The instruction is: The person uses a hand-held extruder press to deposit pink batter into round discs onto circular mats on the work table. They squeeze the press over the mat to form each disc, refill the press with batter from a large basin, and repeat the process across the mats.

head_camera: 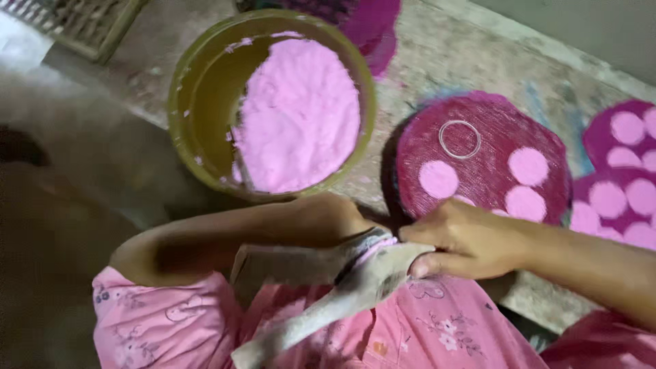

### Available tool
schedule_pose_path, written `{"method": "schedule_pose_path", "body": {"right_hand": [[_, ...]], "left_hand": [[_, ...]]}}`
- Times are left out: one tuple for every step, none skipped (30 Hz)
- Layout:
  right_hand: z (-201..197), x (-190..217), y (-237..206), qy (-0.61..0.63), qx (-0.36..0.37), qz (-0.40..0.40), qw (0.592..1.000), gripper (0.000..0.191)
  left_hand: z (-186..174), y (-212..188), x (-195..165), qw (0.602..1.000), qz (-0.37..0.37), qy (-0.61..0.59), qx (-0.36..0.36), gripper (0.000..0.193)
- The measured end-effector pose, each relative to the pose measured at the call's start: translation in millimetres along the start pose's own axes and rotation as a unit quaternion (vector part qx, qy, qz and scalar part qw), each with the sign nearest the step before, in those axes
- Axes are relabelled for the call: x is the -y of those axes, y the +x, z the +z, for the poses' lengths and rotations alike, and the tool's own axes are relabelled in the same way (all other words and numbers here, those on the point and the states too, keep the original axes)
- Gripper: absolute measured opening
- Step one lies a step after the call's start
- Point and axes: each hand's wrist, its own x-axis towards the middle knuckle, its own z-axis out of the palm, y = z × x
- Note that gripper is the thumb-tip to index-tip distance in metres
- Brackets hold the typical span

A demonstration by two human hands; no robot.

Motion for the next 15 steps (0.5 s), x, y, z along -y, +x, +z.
{"method": "schedule_pose_path", "body": {"right_hand": [[2, -3, 11, 0.008, 0.008, -0.006, 1.000, 0.041], [2, -6, 21, 0.018, 0.017, -0.011, 1.000, 0.040], [1, -11, 30, 0.028, 0.019, -0.028, 0.999, 0.039], [-1, -16, 38, 0.040, 0.020, -0.044, 0.998, 0.039], [-4, -21, 47, 0.050, 0.019, -0.059, 0.997, 0.038], [-6, -27, 56, 0.064, 0.020, -0.060, 0.996, 0.038], [-9, -33, 65, 0.081, 0.022, -0.059, 0.995, 0.038], [-11, -38, 73, 0.102, 0.024, -0.057, 0.993, 0.038], [-14, -42, 81, 0.068, 0.022, -0.060, 0.996, 0.038], [-20, -47, 88, 0.030, 0.018, -0.063, 0.997, 0.039], [-27, -51, 96, -0.010, 0.014, -0.068, 0.998, 0.039], [-38, -54, 99, -0.122, -0.029, -0.097, 0.987, 0.038], [-51, -56, 105, -0.232, -0.074, -0.125, 0.962, 0.040], [-62, -58, 113, -0.314, 0.023, 0.129, 0.940, 0.033], [-73, -60, 122, -0.373, 0.116, 0.373, 0.842, 0.028]], "left_hand": [[0, -15, 6, 1.000, -0.010, 0.002, -0.026, 0.072], [0, -30, 12, 0.998, -0.020, 0.002, -0.053, 0.070], [-3, -44, 19, 0.996, -0.032, 0.003, -0.081, 0.067], [-7, -58, 28, 0.993, -0.045, 0.004, -0.109, 0.064], [-12, -71, 36, 0.989, -0.055, 0.005, -0.136, 0.062], [-18, -85, 46, 0.985, -0.066, 0.005, -0.159, 0.059], [-25, -100, 56, 0.980, -0.077, 0.003, -0.181, 0.057], [-32, -115, 67, 0.975, -0.087, -0.004, -0.203, 0.054], [-39, -130, 76, 0.970, -0.097, -0.012, -0.223, 0.052], [-46, -147, 86, 0.966, -0.108, -0.019, -0.235, 0.049], [-55, -165, 92, 0.960, -0.115, -0.031, -0.252, 0.047], [-69, -181, 98, 0.956, -0.118, -0.047, -0.265, 0.045], [-80, -193, 102, 0.953, -0.119, -0.066, -0.272, 0.043], [-91, -201, 103, 0.952, -0.091, -0.111, -0.270, 0.041], [-96, -206, 103, 0.948, -0.060, -0.164, -0.267, 0.039]]}}
